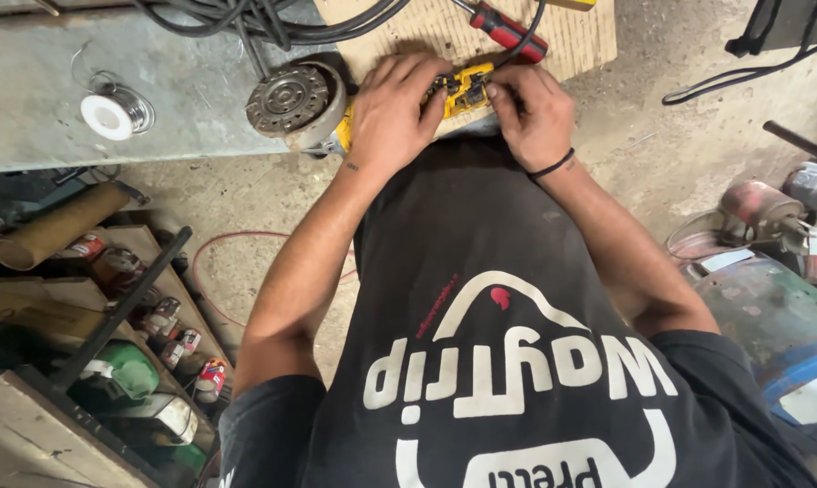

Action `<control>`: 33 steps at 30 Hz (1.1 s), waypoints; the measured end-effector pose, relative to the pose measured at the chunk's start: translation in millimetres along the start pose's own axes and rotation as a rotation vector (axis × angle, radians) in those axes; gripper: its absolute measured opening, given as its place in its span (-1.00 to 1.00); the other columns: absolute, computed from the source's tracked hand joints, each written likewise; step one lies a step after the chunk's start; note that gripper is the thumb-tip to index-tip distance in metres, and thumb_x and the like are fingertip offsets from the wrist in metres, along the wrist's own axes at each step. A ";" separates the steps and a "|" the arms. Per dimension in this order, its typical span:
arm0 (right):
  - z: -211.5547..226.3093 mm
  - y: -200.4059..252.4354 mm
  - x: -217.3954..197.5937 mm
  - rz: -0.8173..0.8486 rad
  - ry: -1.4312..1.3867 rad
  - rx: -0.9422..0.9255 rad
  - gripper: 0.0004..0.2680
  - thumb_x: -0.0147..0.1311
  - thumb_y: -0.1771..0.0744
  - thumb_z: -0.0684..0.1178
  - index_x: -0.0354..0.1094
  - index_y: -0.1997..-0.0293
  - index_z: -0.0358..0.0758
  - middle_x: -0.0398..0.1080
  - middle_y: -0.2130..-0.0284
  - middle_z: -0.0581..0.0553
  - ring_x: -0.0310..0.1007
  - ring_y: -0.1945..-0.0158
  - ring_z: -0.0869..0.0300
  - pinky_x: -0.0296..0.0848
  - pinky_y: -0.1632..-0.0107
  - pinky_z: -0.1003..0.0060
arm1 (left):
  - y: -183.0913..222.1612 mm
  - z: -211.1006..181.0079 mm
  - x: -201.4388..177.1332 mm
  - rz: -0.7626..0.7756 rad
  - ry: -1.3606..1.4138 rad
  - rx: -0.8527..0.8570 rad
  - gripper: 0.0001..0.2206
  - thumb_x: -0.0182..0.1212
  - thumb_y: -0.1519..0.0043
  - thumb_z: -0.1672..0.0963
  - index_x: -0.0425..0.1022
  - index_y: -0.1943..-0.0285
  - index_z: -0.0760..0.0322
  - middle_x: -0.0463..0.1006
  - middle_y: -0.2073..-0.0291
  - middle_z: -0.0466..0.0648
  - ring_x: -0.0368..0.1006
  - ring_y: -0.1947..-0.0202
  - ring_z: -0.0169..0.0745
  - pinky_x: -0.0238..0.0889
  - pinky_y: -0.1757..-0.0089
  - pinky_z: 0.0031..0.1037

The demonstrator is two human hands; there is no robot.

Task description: Disassembling an angle grinder using a screwdriver to inspect and repair internal components

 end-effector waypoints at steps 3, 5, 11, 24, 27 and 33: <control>-2.0 -0.3 -1.2 0.000 -0.018 0.026 -0.95 0.12 -0.44 -0.18 0.47 0.08 -0.32 0.49 0.23 -0.20 0.51 0.19 0.00 0.46 0.12 0.17 | -2.1 -1.0 2.4 0.018 0.002 -0.005 -0.77 0.14 -0.28 0.10 0.49 -0.11 0.11 0.56 -0.01 -0.11 0.42 -0.02 0.00 0.28 0.00 -0.21; 0.3 -0.8 -2.4 -0.011 -0.014 -0.017 -0.96 0.15 -0.43 -0.22 0.49 0.07 -0.35 0.51 0.21 -0.21 0.53 0.16 -0.01 0.50 0.09 0.17 | -5.8 -5.1 3.3 0.027 0.028 0.019 -0.73 0.25 -0.22 0.10 0.52 -0.11 0.10 0.57 -0.04 -0.14 0.43 -0.04 -0.02 0.26 -0.01 -0.24; -0.1 0.3 -1.4 -0.004 0.008 -0.129 -0.88 0.09 -0.47 -0.16 0.52 0.01 -0.39 0.49 0.13 -0.26 0.53 0.08 -0.04 0.54 0.00 0.14 | -14.5 -16.3 28.5 0.040 -0.183 0.121 -0.61 0.40 -0.14 0.02 0.50 -0.13 0.09 0.57 0.00 -0.12 0.47 0.01 0.04 0.22 -0.05 -0.12; -26.1 3.7 5.9 -0.011 -0.153 0.138 -0.96 0.25 -0.39 -0.20 0.49 0.14 -0.30 0.52 0.24 -0.16 0.51 0.18 0.03 0.46 0.10 0.19 | -34.0 -15.6 36.0 0.172 -0.114 -0.011 -0.81 0.25 -0.18 0.07 0.44 0.06 0.06 0.63 0.26 -0.07 0.52 0.21 0.18 0.33 0.21 -0.05; -35.8 5.6 9.0 -0.006 -0.270 0.289 -0.95 0.31 -0.37 -0.23 0.51 0.18 -0.28 0.53 0.30 -0.10 0.52 0.23 0.13 0.47 0.15 0.25 | -36.7 -16.6 39.2 0.171 -0.117 -0.013 -0.83 0.23 -0.18 0.05 0.44 0.10 0.05 0.61 0.28 -0.06 0.50 0.25 0.20 0.32 0.23 -0.03; -50.7 10.7 16.2 0.017 -0.362 0.397 -0.95 0.32 -0.37 -0.15 0.52 0.18 -0.24 0.55 0.31 -0.03 0.50 0.24 0.28 0.45 0.18 0.35 | -47.8 -20.3 45.3 0.286 -0.120 -0.055 -0.79 0.24 -0.19 0.05 0.38 0.09 0.11 0.56 0.29 0.00 0.51 0.27 0.26 0.32 0.26 0.07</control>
Point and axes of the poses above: each hand's wrist, its own y-axis away from the middle knuckle, its own x-axis out of the palm, z = x × y, the point moved 8 cm from there along -y, towards the middle knuckle
